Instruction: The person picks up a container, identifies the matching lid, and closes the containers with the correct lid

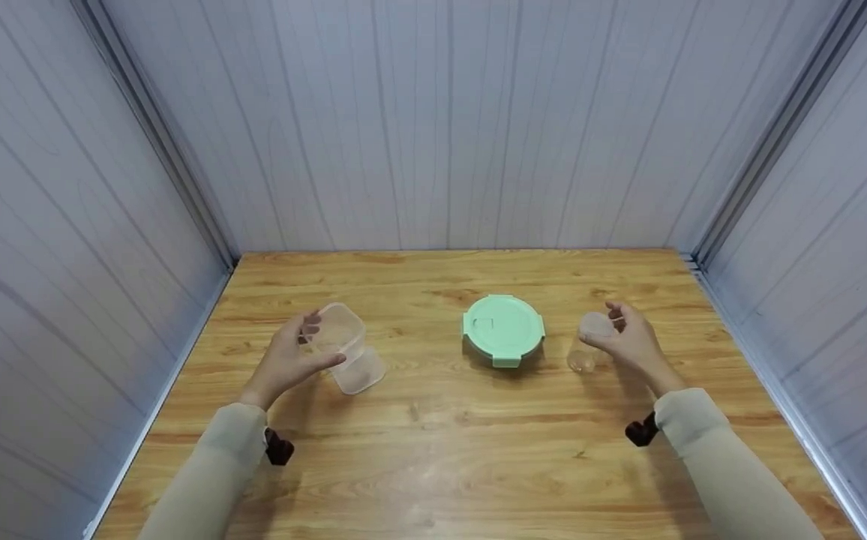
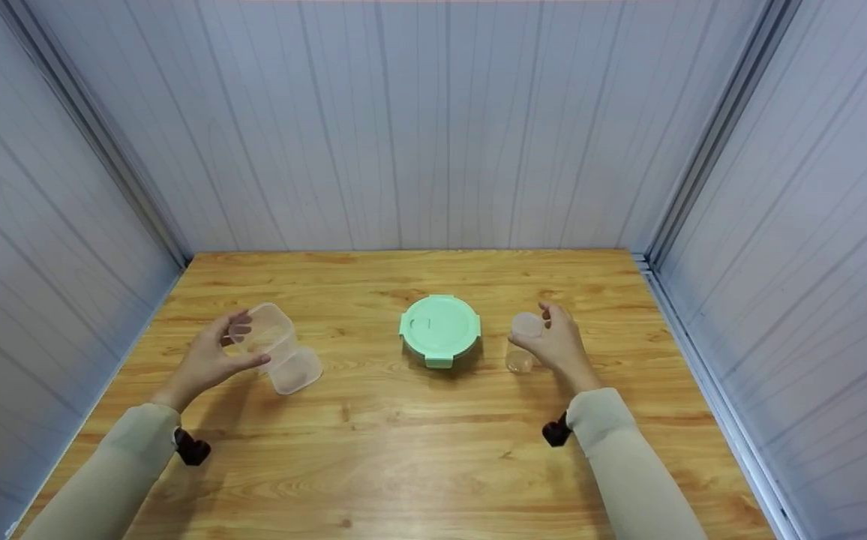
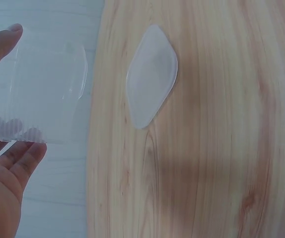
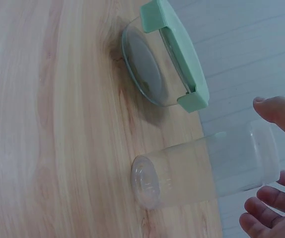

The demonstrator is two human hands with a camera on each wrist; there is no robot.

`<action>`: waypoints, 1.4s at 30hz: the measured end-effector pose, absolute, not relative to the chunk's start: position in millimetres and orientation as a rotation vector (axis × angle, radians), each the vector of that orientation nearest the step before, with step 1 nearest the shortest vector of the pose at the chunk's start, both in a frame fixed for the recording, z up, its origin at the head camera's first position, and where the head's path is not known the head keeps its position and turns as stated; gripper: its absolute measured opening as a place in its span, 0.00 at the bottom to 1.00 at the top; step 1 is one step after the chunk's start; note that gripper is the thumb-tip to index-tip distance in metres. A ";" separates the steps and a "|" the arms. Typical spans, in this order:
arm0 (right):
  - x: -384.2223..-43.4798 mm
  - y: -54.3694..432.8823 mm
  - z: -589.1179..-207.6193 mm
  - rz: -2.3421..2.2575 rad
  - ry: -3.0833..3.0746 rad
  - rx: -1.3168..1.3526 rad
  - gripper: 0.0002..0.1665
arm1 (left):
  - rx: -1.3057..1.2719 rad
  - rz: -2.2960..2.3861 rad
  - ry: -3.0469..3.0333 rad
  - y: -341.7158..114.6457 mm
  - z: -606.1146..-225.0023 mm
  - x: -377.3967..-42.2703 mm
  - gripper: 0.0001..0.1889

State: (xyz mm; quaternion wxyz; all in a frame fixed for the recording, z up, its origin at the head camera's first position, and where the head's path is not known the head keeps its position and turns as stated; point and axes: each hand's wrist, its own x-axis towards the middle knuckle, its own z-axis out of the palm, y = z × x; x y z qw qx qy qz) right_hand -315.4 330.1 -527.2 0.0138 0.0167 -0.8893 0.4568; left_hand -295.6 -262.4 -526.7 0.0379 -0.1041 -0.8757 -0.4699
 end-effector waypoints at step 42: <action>-306.1 280.0 -495.0 1.255 -2.694 0.440 0.48 | -0.556 -1.493 -2.712 -189.7 -536.1 -286.9 0.51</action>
